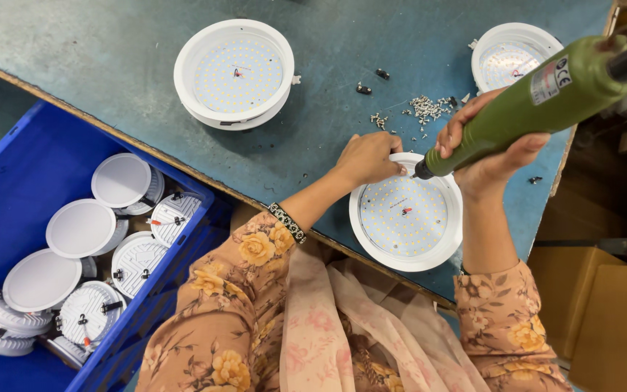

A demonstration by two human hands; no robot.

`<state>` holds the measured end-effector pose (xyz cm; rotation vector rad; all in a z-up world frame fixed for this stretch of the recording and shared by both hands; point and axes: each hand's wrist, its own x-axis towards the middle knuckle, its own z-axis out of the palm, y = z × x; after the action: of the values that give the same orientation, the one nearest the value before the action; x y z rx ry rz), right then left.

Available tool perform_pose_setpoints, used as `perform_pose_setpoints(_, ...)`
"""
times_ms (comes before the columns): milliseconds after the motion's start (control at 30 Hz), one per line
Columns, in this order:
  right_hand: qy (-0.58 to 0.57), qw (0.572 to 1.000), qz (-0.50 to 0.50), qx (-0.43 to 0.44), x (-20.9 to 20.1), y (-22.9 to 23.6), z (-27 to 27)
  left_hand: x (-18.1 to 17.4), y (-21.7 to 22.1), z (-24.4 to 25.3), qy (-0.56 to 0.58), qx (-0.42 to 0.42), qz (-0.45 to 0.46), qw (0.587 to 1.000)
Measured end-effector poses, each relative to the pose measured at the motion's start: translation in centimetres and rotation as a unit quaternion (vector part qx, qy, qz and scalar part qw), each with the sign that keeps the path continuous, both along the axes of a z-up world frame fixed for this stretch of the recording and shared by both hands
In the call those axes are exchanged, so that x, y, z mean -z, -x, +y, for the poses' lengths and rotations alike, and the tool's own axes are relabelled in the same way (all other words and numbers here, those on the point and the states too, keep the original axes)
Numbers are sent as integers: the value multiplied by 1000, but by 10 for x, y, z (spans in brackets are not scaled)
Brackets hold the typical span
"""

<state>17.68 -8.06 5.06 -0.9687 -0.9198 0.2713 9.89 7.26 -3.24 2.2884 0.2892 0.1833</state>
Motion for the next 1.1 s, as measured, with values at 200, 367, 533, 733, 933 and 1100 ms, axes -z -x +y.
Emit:
perform_pose_setpoints(200, 19, 1000, -5, -11, 3, -2, 0, 5, 2, -3, 4, -8, -15, 1000)
perform_pose_setpoints(367, 32, 999, -13, 2, 4, -1, -6, 7, 2, -6, 4, -14, -14, 1000)
perform_pose_setpoints(533, -3, 999, 19, 41, -5, -2, -22, 2, 5, -9, -1, 14, -29, 999)
perform_pose_setpoints(733, -17, 999, 1, 45, -15, -13, -55, -17, 25, -14, 3, 11, -144, 989)
perform_pose_setpoints(933, -10, 998, -7, 66, -8, -12, -77, -25, 20, -35, -308, 107, -334, 884)
perform_pose_setpoints(1100, -13, 997, 10, 81, -11, -3, -87, -30, -4, -36, -428, 184, -334, 820)
